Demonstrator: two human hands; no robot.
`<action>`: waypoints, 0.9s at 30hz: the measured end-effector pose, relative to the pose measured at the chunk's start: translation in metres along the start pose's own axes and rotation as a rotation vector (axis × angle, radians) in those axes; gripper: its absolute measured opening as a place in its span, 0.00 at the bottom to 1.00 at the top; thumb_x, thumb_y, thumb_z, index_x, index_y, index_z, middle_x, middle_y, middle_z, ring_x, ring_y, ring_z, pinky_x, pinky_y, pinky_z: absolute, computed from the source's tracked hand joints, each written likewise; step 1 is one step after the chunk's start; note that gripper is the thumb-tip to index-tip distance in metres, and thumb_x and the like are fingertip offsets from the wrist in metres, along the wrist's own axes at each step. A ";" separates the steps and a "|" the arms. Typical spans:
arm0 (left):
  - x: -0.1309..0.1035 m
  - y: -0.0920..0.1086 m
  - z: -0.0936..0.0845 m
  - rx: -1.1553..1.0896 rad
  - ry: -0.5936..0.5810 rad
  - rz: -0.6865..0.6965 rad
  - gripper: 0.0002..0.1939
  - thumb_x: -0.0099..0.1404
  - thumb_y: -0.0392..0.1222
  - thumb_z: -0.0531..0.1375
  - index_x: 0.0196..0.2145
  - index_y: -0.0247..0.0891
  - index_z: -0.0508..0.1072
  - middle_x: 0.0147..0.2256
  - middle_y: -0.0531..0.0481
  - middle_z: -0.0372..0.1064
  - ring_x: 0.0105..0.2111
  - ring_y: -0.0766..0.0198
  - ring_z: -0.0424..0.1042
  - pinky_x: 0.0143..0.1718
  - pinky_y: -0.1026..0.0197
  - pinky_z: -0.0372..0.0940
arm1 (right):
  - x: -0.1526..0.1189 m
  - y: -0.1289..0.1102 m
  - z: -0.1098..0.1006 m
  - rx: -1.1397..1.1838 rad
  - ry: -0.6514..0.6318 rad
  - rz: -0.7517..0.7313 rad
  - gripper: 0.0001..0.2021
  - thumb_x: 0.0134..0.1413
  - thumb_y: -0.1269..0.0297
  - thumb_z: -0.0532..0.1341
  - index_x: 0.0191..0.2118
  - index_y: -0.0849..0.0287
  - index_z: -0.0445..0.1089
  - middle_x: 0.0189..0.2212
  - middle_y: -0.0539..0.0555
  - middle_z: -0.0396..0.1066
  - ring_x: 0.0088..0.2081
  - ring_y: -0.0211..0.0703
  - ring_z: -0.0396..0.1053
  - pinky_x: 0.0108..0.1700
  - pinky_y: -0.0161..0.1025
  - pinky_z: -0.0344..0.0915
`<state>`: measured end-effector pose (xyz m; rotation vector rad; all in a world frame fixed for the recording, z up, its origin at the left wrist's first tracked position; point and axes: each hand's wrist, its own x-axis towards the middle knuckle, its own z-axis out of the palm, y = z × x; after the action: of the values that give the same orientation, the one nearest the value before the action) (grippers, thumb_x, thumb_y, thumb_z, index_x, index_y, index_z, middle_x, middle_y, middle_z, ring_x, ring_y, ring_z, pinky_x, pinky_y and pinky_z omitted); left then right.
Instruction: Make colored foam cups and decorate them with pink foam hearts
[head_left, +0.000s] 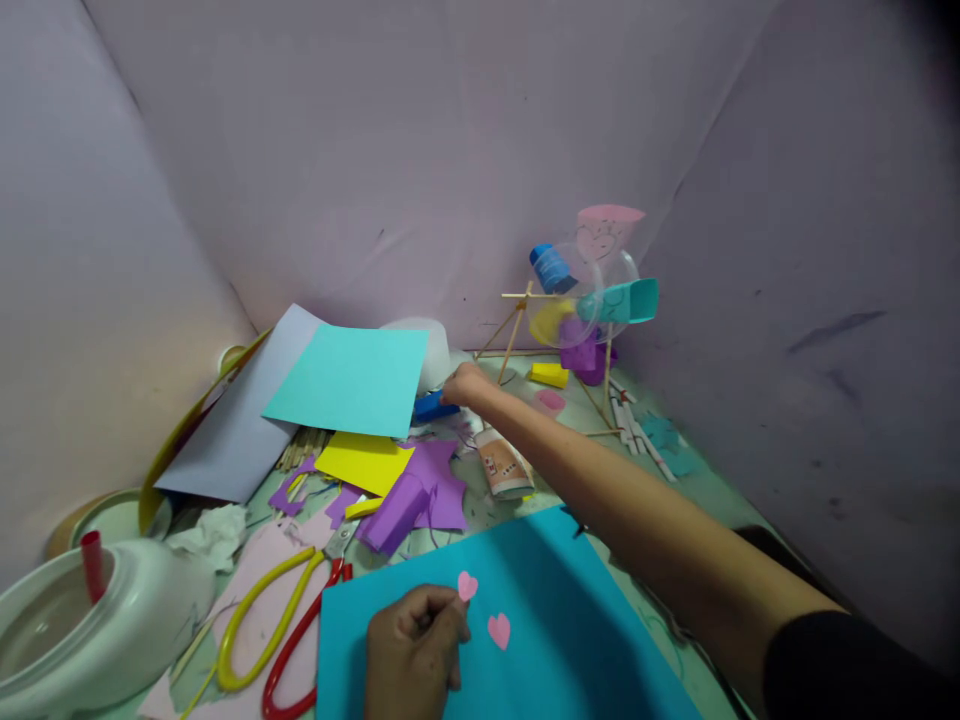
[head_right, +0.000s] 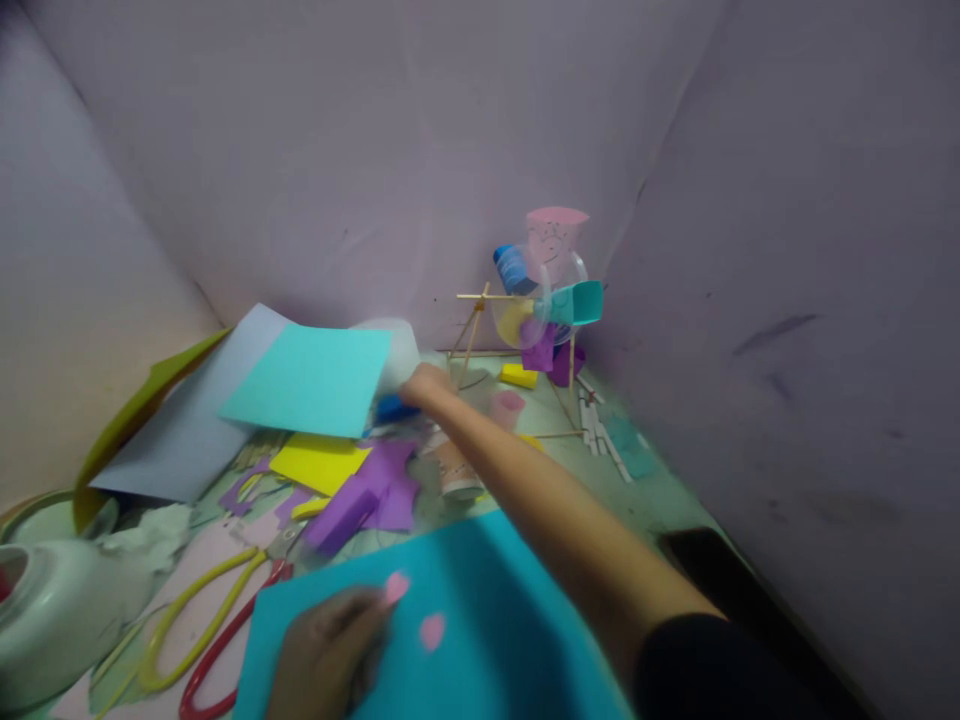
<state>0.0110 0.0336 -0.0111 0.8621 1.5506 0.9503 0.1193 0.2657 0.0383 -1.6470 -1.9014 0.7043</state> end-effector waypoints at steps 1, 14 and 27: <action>0.000 0.000 0.000 -0.001 0.003 -0.003 0.16 0.48 0.50 0.60 0.13 0.37 0.65 0.10 0.59 0.52 0.12 0.73 0.51 0.15 0.67 0.44 | -0.001 -0.003 -0.006 -0.009 -0.003 0.037 0.14 0.61 0.62 0.57 0.50 0.61 0.65 0.48 0.56 0.67 0.44 0.47 0.69 0.44 0.48 0.69; 0.002 -0.008 -0.010 -0.318 0.155 0.150 0.14 0.42 0.49 0.68 0.22 0.36 0.74 0.14 0.55 0.65 0.15 0.69 0.61 0.16 0.68 0.58 | -0.230 0.008 -0.087 0.368 -0.002 -0.137 0.14 0.45 0.65 0.67 0.40 0.54 0.70 0.30 0.50 0.70 0.34 0.43 0.69 0.37 0.40 0.66; -0.016 -0.003 0.010 -0.078 0.286 0.396 0.11 0.57 0.48 0.58 0.24 0.40 0.74 0.24 0.48 0.74 0.24 0.59 0.73 0.25 0.59 0.69 | -0.259 0.018 0.022 0.835 0.049 -0.010 0.22 0.39 0.73 0.69 0.44 0.54 0.67 0.37 0.52 0.70 0.39 0.45 0.69 0.42 0.43 0.66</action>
<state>0.0233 0.0191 -0.0084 1.0334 1.5981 1.4625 0.1494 0.0106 -0.0033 -1.0937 -1.2876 1.2235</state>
